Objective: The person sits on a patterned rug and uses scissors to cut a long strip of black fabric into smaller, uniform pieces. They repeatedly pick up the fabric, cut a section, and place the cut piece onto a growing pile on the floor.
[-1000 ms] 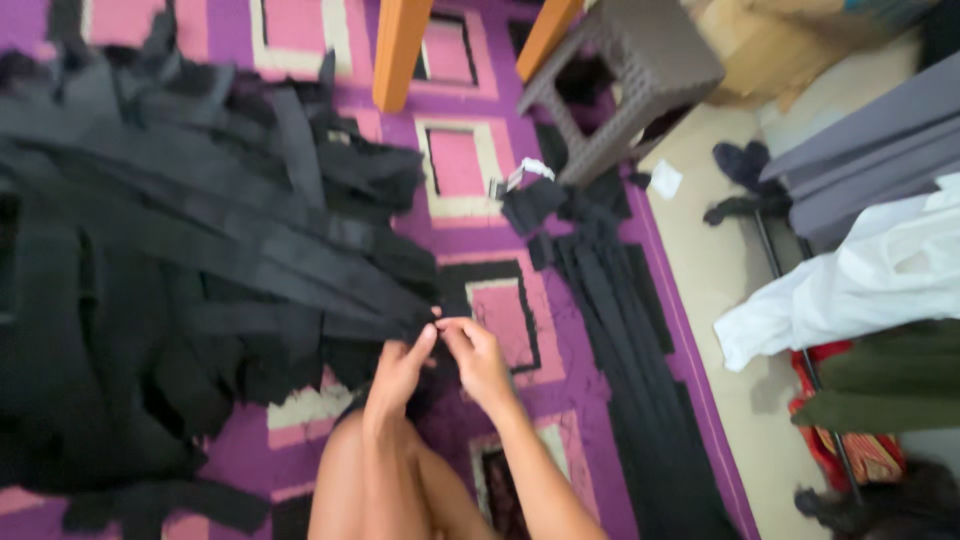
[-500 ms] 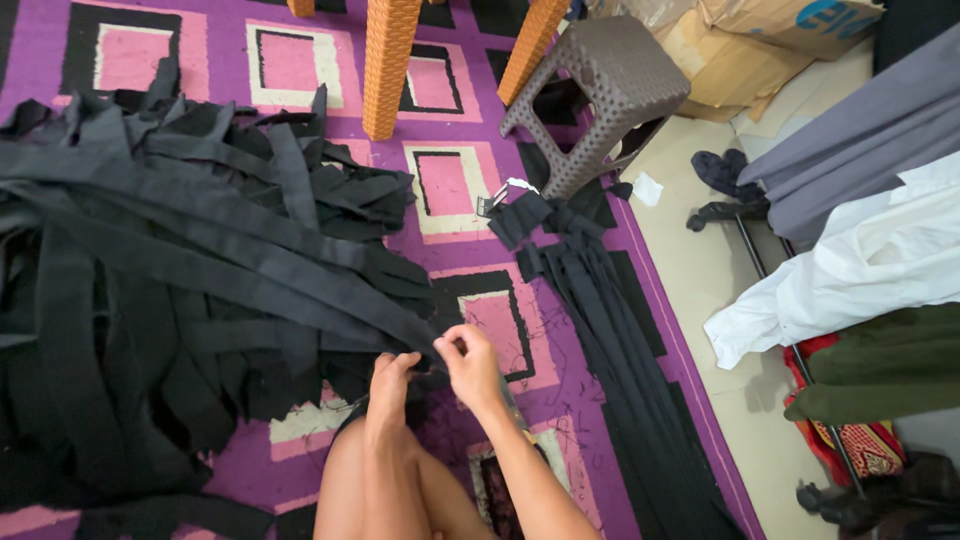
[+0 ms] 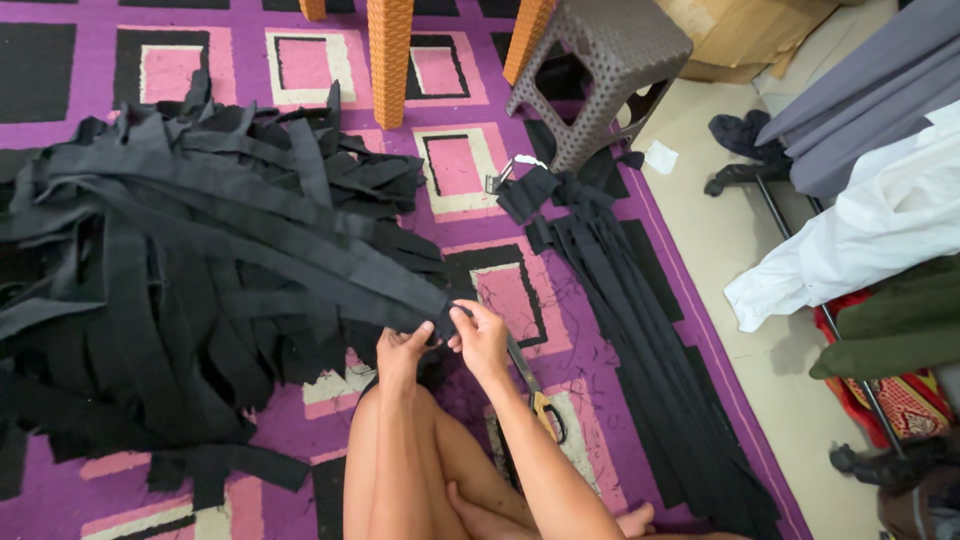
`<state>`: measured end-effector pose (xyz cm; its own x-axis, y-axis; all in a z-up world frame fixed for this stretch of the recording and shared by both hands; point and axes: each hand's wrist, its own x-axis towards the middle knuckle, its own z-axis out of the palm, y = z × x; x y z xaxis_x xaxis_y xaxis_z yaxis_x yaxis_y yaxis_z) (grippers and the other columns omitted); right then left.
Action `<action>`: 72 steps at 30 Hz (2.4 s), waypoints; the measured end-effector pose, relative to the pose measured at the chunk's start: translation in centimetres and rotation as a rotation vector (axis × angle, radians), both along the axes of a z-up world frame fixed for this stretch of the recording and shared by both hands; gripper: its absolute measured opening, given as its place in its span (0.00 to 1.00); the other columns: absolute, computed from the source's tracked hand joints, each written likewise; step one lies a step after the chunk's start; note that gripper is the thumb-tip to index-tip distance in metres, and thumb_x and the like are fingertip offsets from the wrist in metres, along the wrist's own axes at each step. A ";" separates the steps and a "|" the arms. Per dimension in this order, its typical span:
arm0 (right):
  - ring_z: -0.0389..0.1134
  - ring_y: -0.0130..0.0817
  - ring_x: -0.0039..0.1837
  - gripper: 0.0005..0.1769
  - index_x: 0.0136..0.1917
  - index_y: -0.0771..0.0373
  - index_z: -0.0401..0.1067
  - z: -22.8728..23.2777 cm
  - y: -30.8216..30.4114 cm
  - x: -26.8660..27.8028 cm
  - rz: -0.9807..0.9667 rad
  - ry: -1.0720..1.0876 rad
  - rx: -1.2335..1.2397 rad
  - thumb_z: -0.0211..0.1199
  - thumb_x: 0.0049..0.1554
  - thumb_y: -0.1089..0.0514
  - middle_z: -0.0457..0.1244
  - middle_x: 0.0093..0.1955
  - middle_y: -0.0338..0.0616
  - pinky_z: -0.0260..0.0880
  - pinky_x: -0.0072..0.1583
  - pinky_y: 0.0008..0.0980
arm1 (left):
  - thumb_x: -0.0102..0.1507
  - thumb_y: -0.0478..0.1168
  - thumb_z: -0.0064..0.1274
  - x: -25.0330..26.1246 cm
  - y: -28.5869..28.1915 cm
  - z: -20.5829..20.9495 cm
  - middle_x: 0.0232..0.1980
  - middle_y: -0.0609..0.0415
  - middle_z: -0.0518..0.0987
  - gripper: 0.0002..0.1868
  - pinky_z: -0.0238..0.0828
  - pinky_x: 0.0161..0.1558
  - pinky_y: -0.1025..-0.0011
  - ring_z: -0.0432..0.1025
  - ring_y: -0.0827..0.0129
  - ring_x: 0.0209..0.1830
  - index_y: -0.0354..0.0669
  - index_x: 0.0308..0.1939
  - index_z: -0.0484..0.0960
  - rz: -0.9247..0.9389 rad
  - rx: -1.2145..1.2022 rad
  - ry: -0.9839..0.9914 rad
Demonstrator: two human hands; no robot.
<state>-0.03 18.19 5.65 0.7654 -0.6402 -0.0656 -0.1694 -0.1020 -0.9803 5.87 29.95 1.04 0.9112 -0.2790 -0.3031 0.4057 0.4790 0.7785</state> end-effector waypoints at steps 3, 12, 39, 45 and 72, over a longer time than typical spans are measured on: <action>0.69 0.24 0.30 0.14 0.56 0.69 0.77 -0.5 -0.5 -0.1 -0.021 -0.031 0.000 0.65 0.59 0.59 0.69 0.33 0.42 0.67 0.33 0.24 | 0.61 0.30 0.59 0.0 -0.3 -1.1 0.37 0.48 0.82 0.11 0.80 0.37 0.61 0.78 0.65 0.32 0.32 0.46 0.77 0.003 -0.042 0.056; 0.67 0.23 0.34 0.13 0.53 0.71 0.79 1.7 -3.8 -2.3 -0.197 -0.089 -0.094 0.68 0.58 0.60 0.66 0.35 0.41 0.67 0.37 0.24 | 0.76 0.35 0.61 -1.0 -1.0 -10.0 0.34 0.57 0.70 0.21 0.87 0.48 0.58 0.65 0.77 0.30 0.29 0.34 0.69 0.157 -0.219 -0.052; 0.69 0.28 0.40 0.12 0.48 0.71 0.80 7.0 -0.7 -16.2 0.024 0.021 -0.358 0.72 0.53 0.61 0.71 0.39 0.45 0.67 0.42 0.27 | 0.64 0.34 0.61 -14.6 -0.9 5.0 0.37 0.55 0.81 0.05 0.69 0.42 0.72 0.73 0.75 0.35 0.36 0.40 0.82 -0.287 -0.013 -0.013; 0.69 0.19 0.38 0.09 0.47 0.69 0.79 6.4 -2.2 -22.7 -0.159 -0.110 -0.097 0.70 0.54 0.62 0.71 0.37 0.37 0.68 0.41 0.21 | 0.69 0.37 0.54 -14.9 -2.0 6.2 0.50 0.54 0.78 0.10 0.71 0.57 0.62 0.73 0.68 0.49 0.44 0.54 0.76 -0.367 -0.732 0.146; 0.66 0.45 0.45 0.16 0.44 0.65 0.73 31.3 -8.2 -36.9 0.229 -0.153 -0.998 0.70 0.42 0.73 0.63 0.40 0.47 0.68 0.46 0.39 | 0.55 0.41 0.74 -23.6 -10.2 26.5 0.44 0.52 0.81 0.21 0.72 0.50 0.68 0.76 0.64 0.46 0.42 0.39 0.75 -1.037 -0.151 -1.100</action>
<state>-36.94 10.01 36.98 0.8309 -0.1878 0.5237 0.0758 -0.8943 -0.4410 -17.76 19.76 27.50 0.0457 -0.8844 0.4646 -0.1291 0.4559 0.8806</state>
